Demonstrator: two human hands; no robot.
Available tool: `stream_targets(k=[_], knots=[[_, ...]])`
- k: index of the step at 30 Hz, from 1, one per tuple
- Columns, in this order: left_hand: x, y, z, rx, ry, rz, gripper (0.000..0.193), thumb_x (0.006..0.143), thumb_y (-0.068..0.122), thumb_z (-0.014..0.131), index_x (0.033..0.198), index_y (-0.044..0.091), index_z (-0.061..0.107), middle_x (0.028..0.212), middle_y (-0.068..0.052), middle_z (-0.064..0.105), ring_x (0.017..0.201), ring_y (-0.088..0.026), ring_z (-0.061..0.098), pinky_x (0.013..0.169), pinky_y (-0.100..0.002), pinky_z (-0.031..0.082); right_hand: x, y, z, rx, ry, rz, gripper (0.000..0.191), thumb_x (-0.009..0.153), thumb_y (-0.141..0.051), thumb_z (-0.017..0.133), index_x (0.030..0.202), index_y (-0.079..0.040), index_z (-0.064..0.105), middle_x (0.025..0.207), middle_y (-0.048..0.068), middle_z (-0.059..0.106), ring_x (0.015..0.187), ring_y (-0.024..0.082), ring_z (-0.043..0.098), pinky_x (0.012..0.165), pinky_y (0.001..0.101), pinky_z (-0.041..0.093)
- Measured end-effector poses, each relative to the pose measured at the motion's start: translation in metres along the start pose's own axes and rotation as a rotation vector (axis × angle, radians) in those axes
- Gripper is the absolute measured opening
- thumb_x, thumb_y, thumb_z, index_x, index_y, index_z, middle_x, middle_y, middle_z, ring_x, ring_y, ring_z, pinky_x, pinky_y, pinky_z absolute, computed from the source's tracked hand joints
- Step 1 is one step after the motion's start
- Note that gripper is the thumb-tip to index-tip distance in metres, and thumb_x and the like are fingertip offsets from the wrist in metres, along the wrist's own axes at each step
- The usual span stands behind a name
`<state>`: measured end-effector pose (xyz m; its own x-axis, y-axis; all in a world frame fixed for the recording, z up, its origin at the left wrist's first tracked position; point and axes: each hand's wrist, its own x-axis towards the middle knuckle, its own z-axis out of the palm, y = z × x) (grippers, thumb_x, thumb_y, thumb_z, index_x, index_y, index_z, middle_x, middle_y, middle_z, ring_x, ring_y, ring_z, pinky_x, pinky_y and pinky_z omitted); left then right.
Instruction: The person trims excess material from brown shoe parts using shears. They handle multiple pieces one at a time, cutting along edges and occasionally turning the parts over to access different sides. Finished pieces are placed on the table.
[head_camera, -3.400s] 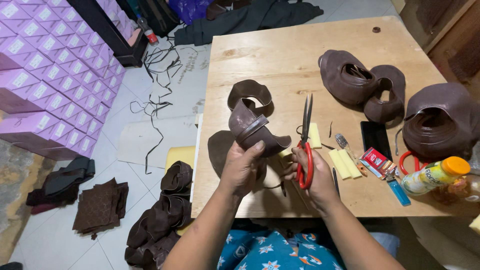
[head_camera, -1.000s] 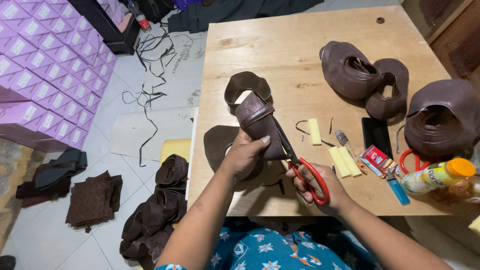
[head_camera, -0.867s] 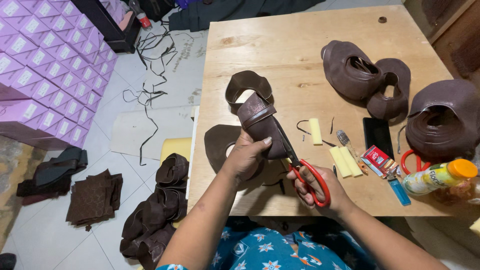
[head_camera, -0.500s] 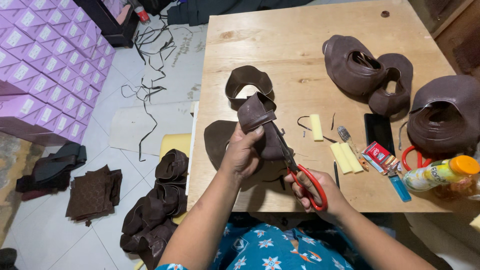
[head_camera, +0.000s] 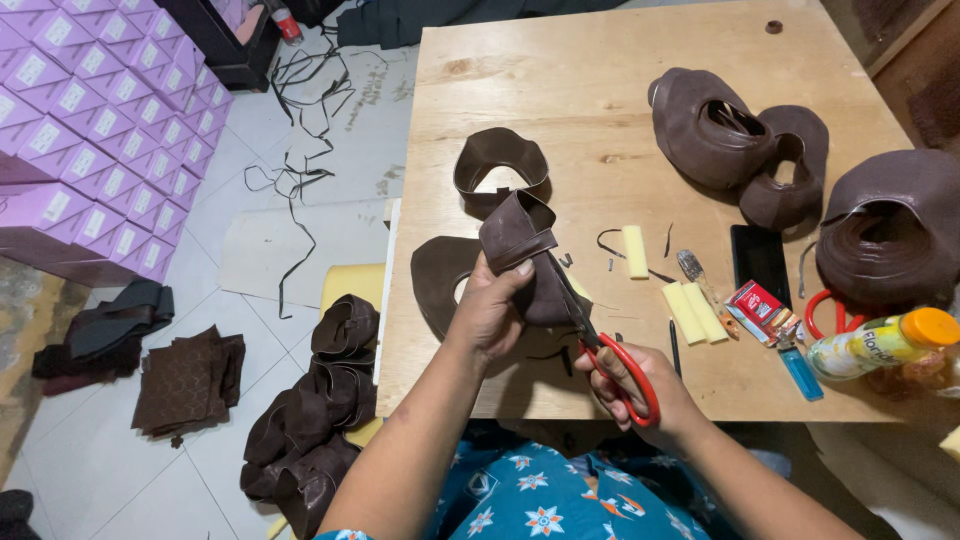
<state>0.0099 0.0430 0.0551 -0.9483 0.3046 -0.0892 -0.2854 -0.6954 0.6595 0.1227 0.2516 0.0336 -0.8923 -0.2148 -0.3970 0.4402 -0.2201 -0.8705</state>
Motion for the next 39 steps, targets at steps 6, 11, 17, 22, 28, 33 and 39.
stream_targets(k=[6, 11, 17, 22, 28, 33, 39], knots=[[-0.01, 0.001, 0.005, 0.084, -0.045, -0.013, 0.042, 0.094, -0.002, 0.064, 0.133, 0.007, 0.051, 0.121, -0.007, 0.066, 0.111, -0.019, 0.066, 0.099, -0.038, 0.056, 0.0, -0.001, 0.008, 0.044, -0.016, 0.009, 0.055, 0.096, -0.047, 0.055, 0.11, 0.006, 0.065, 0.064, 0.002, 0.052, 0.044, 0.009, 0.048, 0.038, 0.0238, 0.039], [-0.016, 0.004, 0.008, 0.07, 0.004, -0.054, 0.046, 0.092, -0.002, 0.062, 0.134, 0.009, 0.048, 0.121, -0.007, 0.066, 0.11, -0.019, 0.066, 0.097, -0.039, 0.058, 0.002, 0.005, 0.01, -0.003, -0.024, -0.083, 0.049, 0.099, -0.041, 0.057, 0.11, 0.006, 0.065, 0.064, 0.001, 0.052, 0.045, 0.007, 0.047, 0.038, 0.0227, 0.038], [-0.016, 0.003, 0.007, -0.034, 0.011, -0.048, 0.047, 0.092, 0.0, 0.06, 0.137, 0.012, 0.051, 0.124, -0.005, 0.065, 0.114, -0.018, 0.066, 0.1, -0.038, 0.056, 0.008, 0.014, 0.002, -0.016, 0.042, -0.016, 0.047, 0.095, -0.038, 0.06, 0.11, 0.006, 0.066, 0.06, 0.002, 0.05, 0.041, 0.009, 0.046, 0.035, 0.025, 0.038], [-0.013, 0.009, 0.006, -0.079, 0.013, -0.043, 0.038, 0.098, 0.006, 0.061, 0.134, 0.007, 0.053, 0.124, -0.008, 0.066, 0.115, -0.019, 0.066, 0.103, -0.04, 0.056, 0.009, 0.02, -0.006, -0.007, -0.006, -0.05, 0.046, 0.095, -0.036, 0.061, 0.113, 0.006, 0.066, 0.062, 0.002, 0.053, 0.044, 0.01, 0.048, 0.04, 0.0245, 0.039], [-0.012, 0.007, 0.012, 0.049, 0.0, 0.04, 0.041, 0.096, 0.002, 0.061, 0.136, 0.007, 0.052, 0.123, -0.009, 0.066, 0.11, -0.018, 0.067, 0.098, -0.038, 0.057, 0.011, 0.028, -0.009, -0.13, 0.101, -0.06, 0.03, 0.093, -0.024, 0.067, 0.112, -0.001, 0.068, 0.07, 0.002, 0.058, 0.052, 0.009, 0.05, 0.046, 0.0251, 0.04], [-0.013, -0.001, 0.015, 0.051, 0.059, 0.118, 0.039, 0.096, -0.001, 0.059, 0.134, 0.006, 0.051, 0.121, -0.009, 0.066, 0.107, -0.017, 0.067, 0.095, -0.035, 0.058, 0.012, 0.029, -0.008, -0.306, 0.186, -0.114, 0.028, 0.091, -0.02, 0.072, 0.113, -0.004, 0.068, 0.074, -0.001, 0.062, 0.057, 0.007, 0.053, 0.05, 0.0247, 0.042], [-0.013, -0.001, 0.012, 0.079, 0.06, 0.107, 0.039, 0.095, -0.001, 0.058, 0.133, 0.005, 0.051, 0.12, -0.01, 0.066, 0.106, -0.017, 0.067, 0.095, -0.035, 0.058, 0.009, 0.028, -0.013, -0.129, 0.136, 0.011, 0.028, 0.092, -0.023, 0.065, 0.113, -0.005, 0.07, 0.071, 0.001, 0.063, 0.056, 0.01, 0.057, 0.05, 0.0257, 0.044]])
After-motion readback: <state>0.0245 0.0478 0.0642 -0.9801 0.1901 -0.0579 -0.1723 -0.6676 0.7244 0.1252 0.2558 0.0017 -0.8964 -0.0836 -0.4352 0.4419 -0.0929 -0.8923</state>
